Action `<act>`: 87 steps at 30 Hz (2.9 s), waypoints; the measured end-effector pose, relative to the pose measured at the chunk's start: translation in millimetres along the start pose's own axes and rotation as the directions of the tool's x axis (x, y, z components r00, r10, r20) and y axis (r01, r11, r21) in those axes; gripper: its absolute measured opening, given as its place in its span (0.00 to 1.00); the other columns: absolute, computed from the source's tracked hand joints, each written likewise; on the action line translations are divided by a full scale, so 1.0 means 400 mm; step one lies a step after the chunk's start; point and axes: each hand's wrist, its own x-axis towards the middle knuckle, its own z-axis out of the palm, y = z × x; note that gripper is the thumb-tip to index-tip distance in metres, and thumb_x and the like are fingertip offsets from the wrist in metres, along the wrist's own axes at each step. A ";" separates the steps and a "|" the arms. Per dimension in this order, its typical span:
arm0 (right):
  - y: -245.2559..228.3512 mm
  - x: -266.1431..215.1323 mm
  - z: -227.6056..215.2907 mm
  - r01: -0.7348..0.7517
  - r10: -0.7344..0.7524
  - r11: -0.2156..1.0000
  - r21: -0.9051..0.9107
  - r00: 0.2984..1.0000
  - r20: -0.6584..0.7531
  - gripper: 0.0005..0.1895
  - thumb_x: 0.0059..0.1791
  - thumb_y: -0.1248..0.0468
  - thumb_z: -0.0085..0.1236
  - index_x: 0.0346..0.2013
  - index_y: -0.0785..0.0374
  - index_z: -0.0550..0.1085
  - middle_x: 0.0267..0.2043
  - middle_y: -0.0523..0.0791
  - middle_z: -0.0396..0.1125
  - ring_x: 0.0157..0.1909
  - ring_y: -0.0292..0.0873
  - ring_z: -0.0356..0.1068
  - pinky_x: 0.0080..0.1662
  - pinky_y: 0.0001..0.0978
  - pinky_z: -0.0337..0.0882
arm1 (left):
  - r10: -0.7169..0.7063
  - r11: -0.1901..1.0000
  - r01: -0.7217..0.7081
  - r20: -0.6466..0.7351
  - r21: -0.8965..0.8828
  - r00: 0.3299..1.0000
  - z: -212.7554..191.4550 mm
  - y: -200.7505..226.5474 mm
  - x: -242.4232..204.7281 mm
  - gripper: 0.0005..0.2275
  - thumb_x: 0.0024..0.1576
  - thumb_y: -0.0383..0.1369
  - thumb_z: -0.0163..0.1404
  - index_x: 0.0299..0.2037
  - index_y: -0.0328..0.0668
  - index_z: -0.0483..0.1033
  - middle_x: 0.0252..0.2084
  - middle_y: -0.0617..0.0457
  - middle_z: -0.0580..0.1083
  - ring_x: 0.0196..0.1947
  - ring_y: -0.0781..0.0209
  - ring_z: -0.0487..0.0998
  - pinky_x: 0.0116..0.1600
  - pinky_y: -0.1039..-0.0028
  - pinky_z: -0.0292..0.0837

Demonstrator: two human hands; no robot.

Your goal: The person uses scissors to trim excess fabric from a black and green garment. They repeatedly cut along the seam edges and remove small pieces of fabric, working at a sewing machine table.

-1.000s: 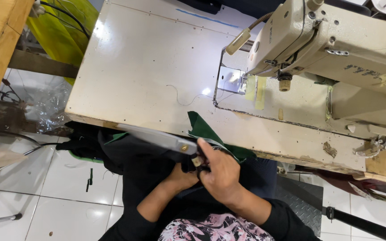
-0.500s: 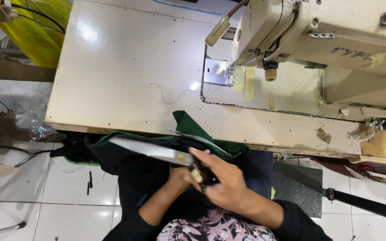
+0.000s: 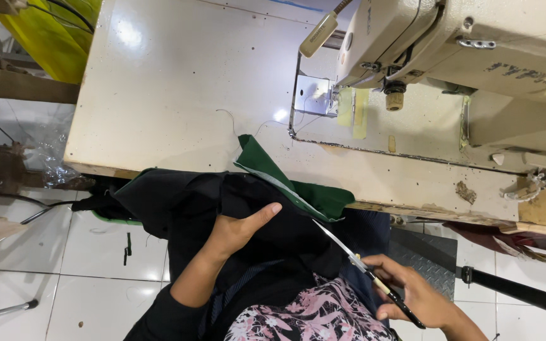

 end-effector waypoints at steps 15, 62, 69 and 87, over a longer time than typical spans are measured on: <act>-0.107 0.097 -0.021 0.188 -0.184 0.982 -0.034 0.978 0.102 0.48 0.43 0.36 0.71 0.69 0.62 0.69 0.24 0.39 0.62 0.27 0.35 0.57 0.34 0.30 0.57 | -0.201 0.978 0.198 0.033 0.061 0.979 -0.066 0.025 0.022 0.13 0.51 0.36 0.67 0.44 0.44 0.82 0.46 0.57 0.81 0.52 0.63 0.82 0.60 0.73 0.80; -0.007 0.170 0.015 0.212 -0.228 0.926 -0.312 0.974 -0.014 0.57 0.34 0.36 0.78 0.72 0.51 0.65 0.72 0.45 0.69 0.70 0.51 0.73 0.65 0.54 0.73 | 0.444 0.173 -0.393 0.285 0.903 0.849 -0.041 -0.143 0.009 0.07 0.57 0.35 0.58 0.44 0.52 0.86 0.46 0.49 0.81 0.50 0.42 0.81 0.54 0.55 0.77; -0.038 0.184 0.026 0.238 -0.292 0.933 0.271 0.939 0.180 0.56 0.42 0.38 0.79 0.71 0.70 0.66 0.28 0.40 0.60 0.31 0.32 0.60 0.33 0.25 0.59 | -0.692 0.718 0.695 -0.072 0.041 0.719 -0.036 0.157 0.004 0.13 0.49 0.37 0.66 0.42 0.44 0.89 0.45 0.56 0.87 0.53 0.63 0.87 0.62 0.75 0.80; 0.031 0.196 0.021 0.178 -0.255 0.912 0.371 0.952 0.170 0.52 0.41 0.48 0.82 0.69 0.73 0.67 0.28 0.38 0.58 0.31 0.33 0.58 0.35 0.25 0.59 | -0.459 0.885 0.462 -0.056 0.053 0.887 -0.052 0.074 -0.007 0.13 0.52 0.40 0.63 0.44 0.46 0.88 0.47 0.57 0.86 0.54 0.63 0.86 0.61 0.73 0.81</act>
